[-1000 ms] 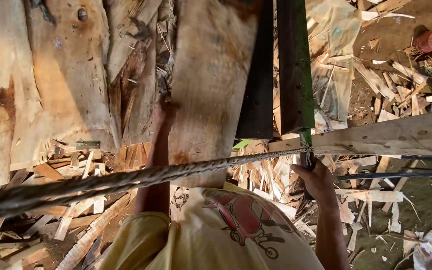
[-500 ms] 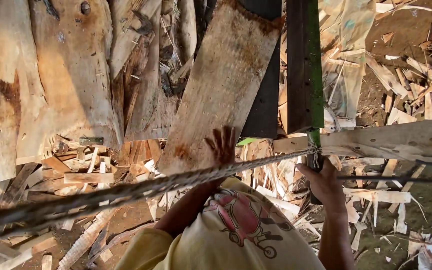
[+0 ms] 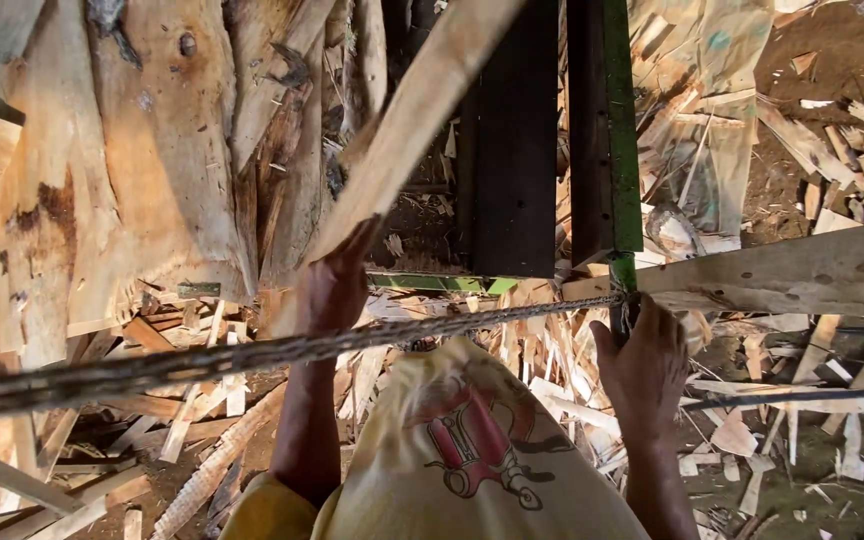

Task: Sorting and moving thin wooden planks or veneer sheets while occasionally trimming them with a utility knife.

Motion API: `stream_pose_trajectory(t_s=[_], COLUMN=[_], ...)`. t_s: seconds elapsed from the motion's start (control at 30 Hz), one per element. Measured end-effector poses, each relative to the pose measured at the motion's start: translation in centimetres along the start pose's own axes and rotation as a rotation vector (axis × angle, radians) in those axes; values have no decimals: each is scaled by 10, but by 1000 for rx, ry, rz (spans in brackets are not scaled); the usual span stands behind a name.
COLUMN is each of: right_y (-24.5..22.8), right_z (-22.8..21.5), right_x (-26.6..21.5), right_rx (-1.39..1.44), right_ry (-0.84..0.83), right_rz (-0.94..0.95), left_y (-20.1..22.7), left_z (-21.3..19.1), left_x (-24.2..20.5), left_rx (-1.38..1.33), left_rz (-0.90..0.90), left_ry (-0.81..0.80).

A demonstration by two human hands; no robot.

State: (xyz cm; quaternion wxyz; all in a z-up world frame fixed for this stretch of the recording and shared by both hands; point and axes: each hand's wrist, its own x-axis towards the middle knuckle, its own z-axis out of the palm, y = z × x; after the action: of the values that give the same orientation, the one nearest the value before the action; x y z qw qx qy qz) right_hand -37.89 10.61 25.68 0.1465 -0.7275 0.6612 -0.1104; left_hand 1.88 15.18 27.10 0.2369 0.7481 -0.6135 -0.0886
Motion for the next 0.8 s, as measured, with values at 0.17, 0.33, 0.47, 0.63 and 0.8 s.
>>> stream_pose_trajectory(t_s=[0.17,0.33,0.47,0.63,0.8], right_y=[-40,-77,-110,-149,-206], right_z=[38,119,210,270,262], right_x=[-39,23,86,100,103], right_rx=[306,482,1197,2064,2072], right_ry=[304,-123,-494,-787,-812], right_rz=[-335,-270,-17,-8,302], left_y=[5,-60,-151,-140,-141], left_z=[-64,-125,-170,-199,-158], left_x=[-16,-56,-92,-64,-42], left_rx=[155,240,-173,-665,296], left_rz=[-306,-470,-254,-344,-318], left_ry=[-23,-188,-107,-300,257])
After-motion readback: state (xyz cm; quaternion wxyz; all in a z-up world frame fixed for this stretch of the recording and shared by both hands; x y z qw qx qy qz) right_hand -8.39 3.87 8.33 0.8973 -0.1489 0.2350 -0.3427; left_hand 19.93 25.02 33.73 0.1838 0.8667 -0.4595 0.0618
